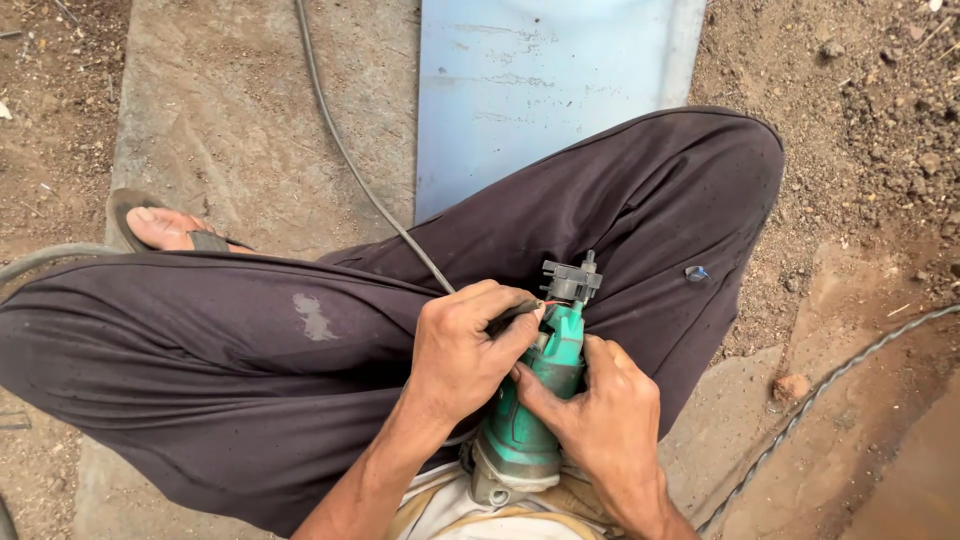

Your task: Repairing or wiring the switch mechanism of a green hand grinder while sitting in a workshop.

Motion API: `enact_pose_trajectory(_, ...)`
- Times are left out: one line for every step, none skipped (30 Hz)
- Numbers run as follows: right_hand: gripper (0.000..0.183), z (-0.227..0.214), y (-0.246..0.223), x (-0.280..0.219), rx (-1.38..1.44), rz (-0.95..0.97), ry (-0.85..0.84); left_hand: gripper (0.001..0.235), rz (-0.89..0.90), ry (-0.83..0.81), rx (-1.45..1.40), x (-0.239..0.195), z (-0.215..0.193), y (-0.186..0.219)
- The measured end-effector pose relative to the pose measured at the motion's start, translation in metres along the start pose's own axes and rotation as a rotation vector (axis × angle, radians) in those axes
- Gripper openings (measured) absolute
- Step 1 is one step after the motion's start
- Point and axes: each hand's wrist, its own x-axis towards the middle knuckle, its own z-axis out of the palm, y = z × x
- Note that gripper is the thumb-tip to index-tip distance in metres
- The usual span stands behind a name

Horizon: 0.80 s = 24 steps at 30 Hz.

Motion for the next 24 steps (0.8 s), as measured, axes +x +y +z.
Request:
enact_pose_trajectory(0.050, 0.001, 0.001, 0.000, -0.019, -0.016, 0.011, 0.015, -0.002, -0.015, 0.001, 0.001, 0.000, 0.000)
enact_pose_trajectory(0.051, 0.001, 0.002, -0.001, -0.038, -0.032, 0.022, 0.016, -0.004, -0.030, 0.001, 0.001, 0.001, 0.001)
enact_pose_trajectory(0.051, 0.002, 0.003, -0.001, -0.036, -0.026, 0.024, 0.016, -0.003, -0.037, 0.003, 0.002, -0.001, 0.001)
enact_pose_trajectory(0.052, 0.003, 0.003, -0.001, -0.061, -0.056, 0.038, 0.015, 0.049, -0.040, 0.024, 0.003, -0.002, 0.001)
enact_pose_trajectory(0.052, 0.003, 0.003, 0.000, -0.085, -0.084, 0.053, 0.015, 0.101, -0.045, 0.044, 0.005, -0.003, 0.002)
enact_pose_trajectory(0.052, 0.002, 0.003, 0.000, -0.084, -0.076, 0.057, 0.015, 0.103, -0.054, 0.045, 0.006, -0.003, 0.005)
enact_pose_trajectory(0.053, 0.002, 0.002, 0.001, -0.091, -0.088, 0.048, 0.014, 0.121, -0.053, 0.062, 0.007, -0.003, 0.007)
enact_pose_trajectory(0.055, 0.001, 0.002, 0.001, -0.097, -0.100, 0.040, 0.014, 0.140, -0.051, 0.078, 0.009, -0.002, 0.010)
enact_pose_trajectory(0.055, 0.000, 0.001, 0.002, -0.093, -0.093, 0.045, 0.014, 0.143, -0.060, 0.082, 0.009, -0.001, 0.010)
enact_pose_trajectory(0.056, -0.001, 0.000, 0.003, -0.096, -0.091, 0.029, 0.016, 0.150, -0.031, 0.105, 0.010, 0.000, 0.010)
enact_pose_trajectory(0.058, -0.002, -0.001, 0.004, -0.098, -0.087, 0.015, 0.019, 0.158, -0.004, 0.128, 0.010, 0.002, 0.010)
enact_pose_trajectory(0.058, -0.003, -0.001, 0.004, -0.093, -0.078, 0.021, 0.019, 0.163, -0.015, 0.132, 0.010, 0.003, 0.008)
enact_pose_trajectory(0.058, -0.003, 0.000, 0.004, -0.095, -0.071, 0.004, 0.017, 0.145, 0.001, 0.106, 0.010, 0.004, 0.007)
enact_pose_trajectory(0.059, -0.004, 0.000, 0.004, -0.097, -0.065, -0.014, 0.015, 0.127, 0.016, 0.081, 0.009, 0.004, 0.006)
enact_pose_trajectory(0.059, -0.004, 0.000, 0.004, -0.096, -0.058, -0.011, 0.015, 0.129, 0.008, 0.082, 0.010, 0.005, 0.006)
enact_pose_trajectory(0.059, -0.005, -0.001, 0.005, -0.099, -0.061, -0.019, 0.014, 0.147, -0.016, 0.110, 0.010, 0.006, 0.006)
enact_pose_trajectory(0.059, -0.006, -0.001, 0.006, -0.102, -0.068, -0.028, 0.014, 0.166, -0.034, 0.139, 0.011, 0.006, 0.006)
enact_pose_trajectory(0.059, -0.008, -0.002, 0.006, -0.100, -0.066, -0.026, 0.014, 0.167, -0.037, 0.140, 0.011, 0.007, 0.008)
enact_pose_trajectory(0.061, -0.010, -0.003, 0.007, -0.102, -0.016, -0.086, 0.015, 0.162, -0.041, 0.135, 0.012, 0.007, 0.010)
enact_pose_trajectory(0.063, -0.012, -0.005, 0.007, -0.104, 0.034, -0.146, 0.016, 0.156, -0.045, 0.129, 0.013, 0.008, 0.013)
enact_pose_trajectory(0.063, -0.016, -0.003, 0.003, -0.104, 0.040, -0.144, 0.016, 0.158, -0.051, 0.128, 0.012, 0.009, 0.018)
enact_pose_trajectory(0.061, -0.021, -0.001, -0.001, -0.119, 0.003, -0.084, 0.015, 0.092, -0.090, 0.086, 0.010, 0.010, 0.024)
enact_pose_trajectory(0.059, -0.027, 0.001, -0.002, -0.141, -0.035, -0.011, 0.015, 0.040, -0.130, 0.038, 0.011, 0.014, 0.031)
enact_pose_trajectory(0.059, -0.029, 0.007, -0.009, -0.148, -0.031, 0.005, 0.015, 0.055, -0.137, 0.030, 0.010, 0.019, 0.035)
